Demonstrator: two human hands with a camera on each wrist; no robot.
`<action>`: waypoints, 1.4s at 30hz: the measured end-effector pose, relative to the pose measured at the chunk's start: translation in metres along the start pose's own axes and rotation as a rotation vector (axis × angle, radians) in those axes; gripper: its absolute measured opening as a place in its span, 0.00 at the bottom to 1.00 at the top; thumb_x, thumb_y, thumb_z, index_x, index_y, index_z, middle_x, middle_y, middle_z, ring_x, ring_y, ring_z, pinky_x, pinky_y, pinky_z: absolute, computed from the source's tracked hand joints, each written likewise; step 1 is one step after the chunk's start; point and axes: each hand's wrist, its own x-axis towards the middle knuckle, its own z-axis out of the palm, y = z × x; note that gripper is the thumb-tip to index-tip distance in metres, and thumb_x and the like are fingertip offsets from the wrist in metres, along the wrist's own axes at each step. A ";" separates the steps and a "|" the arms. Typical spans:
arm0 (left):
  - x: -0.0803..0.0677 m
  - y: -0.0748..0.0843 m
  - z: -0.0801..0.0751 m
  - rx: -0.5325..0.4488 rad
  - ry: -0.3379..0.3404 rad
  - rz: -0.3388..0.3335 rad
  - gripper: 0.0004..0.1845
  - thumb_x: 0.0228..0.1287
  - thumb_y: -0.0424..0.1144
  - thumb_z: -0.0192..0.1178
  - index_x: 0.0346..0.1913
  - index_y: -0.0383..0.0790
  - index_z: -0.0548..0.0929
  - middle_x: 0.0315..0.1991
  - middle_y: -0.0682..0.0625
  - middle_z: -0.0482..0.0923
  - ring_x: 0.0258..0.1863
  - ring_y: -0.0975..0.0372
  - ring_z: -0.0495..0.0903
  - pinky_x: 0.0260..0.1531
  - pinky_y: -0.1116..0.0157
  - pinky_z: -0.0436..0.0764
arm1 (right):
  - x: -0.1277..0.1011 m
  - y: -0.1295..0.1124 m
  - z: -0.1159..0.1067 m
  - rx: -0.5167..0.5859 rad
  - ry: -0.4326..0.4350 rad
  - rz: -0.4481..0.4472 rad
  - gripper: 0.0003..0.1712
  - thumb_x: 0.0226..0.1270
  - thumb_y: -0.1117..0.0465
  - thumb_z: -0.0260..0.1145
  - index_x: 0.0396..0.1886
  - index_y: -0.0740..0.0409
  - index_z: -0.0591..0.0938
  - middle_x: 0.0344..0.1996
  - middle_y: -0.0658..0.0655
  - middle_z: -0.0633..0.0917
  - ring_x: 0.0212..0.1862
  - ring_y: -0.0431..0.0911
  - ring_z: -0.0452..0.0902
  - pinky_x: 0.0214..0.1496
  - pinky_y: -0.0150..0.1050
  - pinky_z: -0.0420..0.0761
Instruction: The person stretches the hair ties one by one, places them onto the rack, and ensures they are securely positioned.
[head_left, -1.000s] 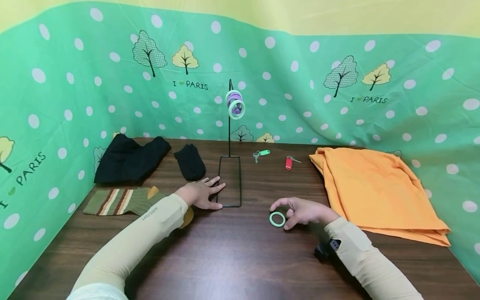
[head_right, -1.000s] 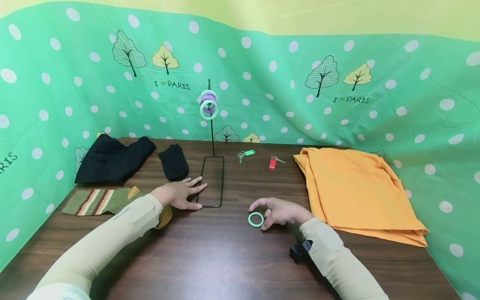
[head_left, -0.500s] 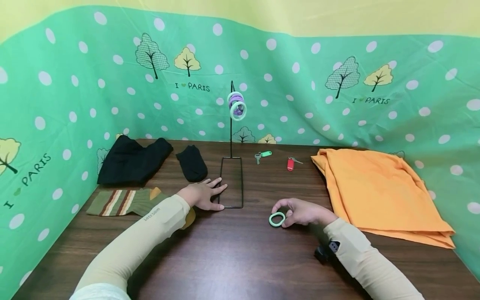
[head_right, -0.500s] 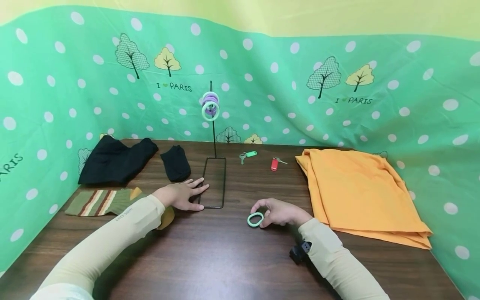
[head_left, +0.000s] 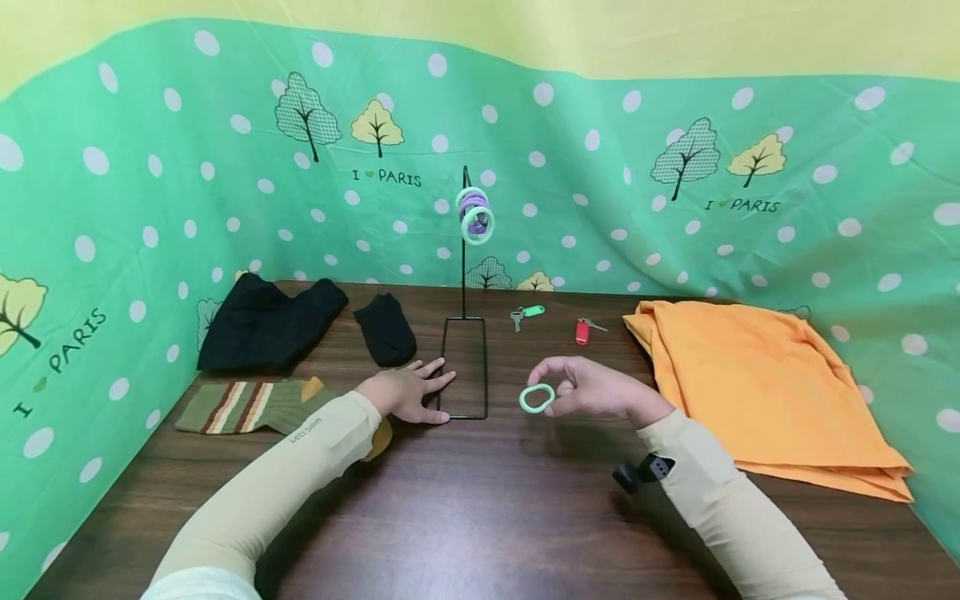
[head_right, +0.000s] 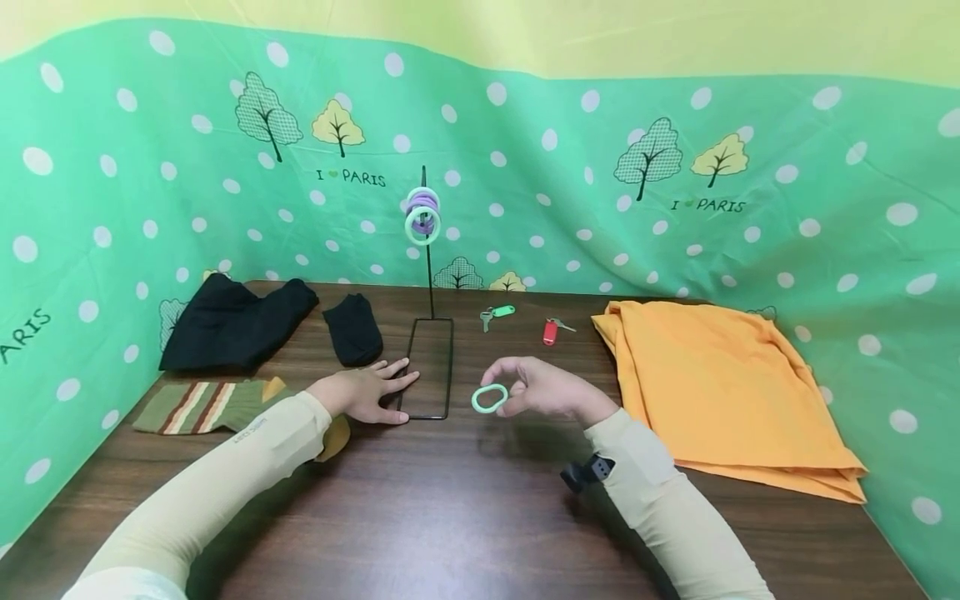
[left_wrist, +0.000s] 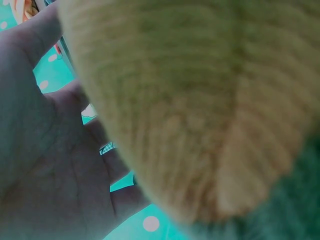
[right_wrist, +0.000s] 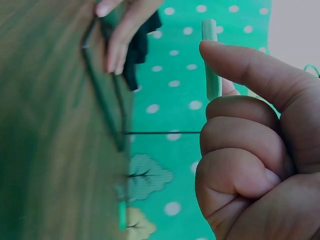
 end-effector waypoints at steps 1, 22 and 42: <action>0.000 0.000 0.000 0.000 0.001 0.001 0.43 0.57 0.71 0.45 0.72 0.67 0.42 0.75 0.60 0.31 0.74 0.53 0.38 0.65 0.43 0.53 | 0.001 -0.005 -0.001 -0.006 -0.001 -0.013 0.24 0.52 0.73 0.66 0.50 0.65 0.71 0.11 0.45 0.62 0.14 0.36 0.54 0.17 0.28 0.58; -0.001 -0.001 0.003 0.001 0.008 -0.001 0.43 0.58 0.71 0.46 0.72 0.66 0.43 0.75 0.59 0.32 0.74 0.51 0.39 0.65 0.43 0.54 | 0.014 -0.104 0.013 -0.027 0.256 -0.307 0.21 0.53 0.68 0.70 0.47 0.60 0.74 0.08 0.47 0.58 0.13 0.40 0.50 0.15 0.32 0.53; 0.000 -0.001 0.002 0.001 0.010 -0.007 0.43 0.56 0.72 0.45 0.72 0.69 0.41 0.75 0.61 0.31 0.74 0.53 0.38 0.65 0.42 0.53 | 0.033 -0.153 0.017 -0.105 0.813 -0.686 0.20 0.53 0.70 0.68 0.47 0.59 0.77 0.08 0.50 0.54 0.11 0.42 0.48 0.14 0.33 0.51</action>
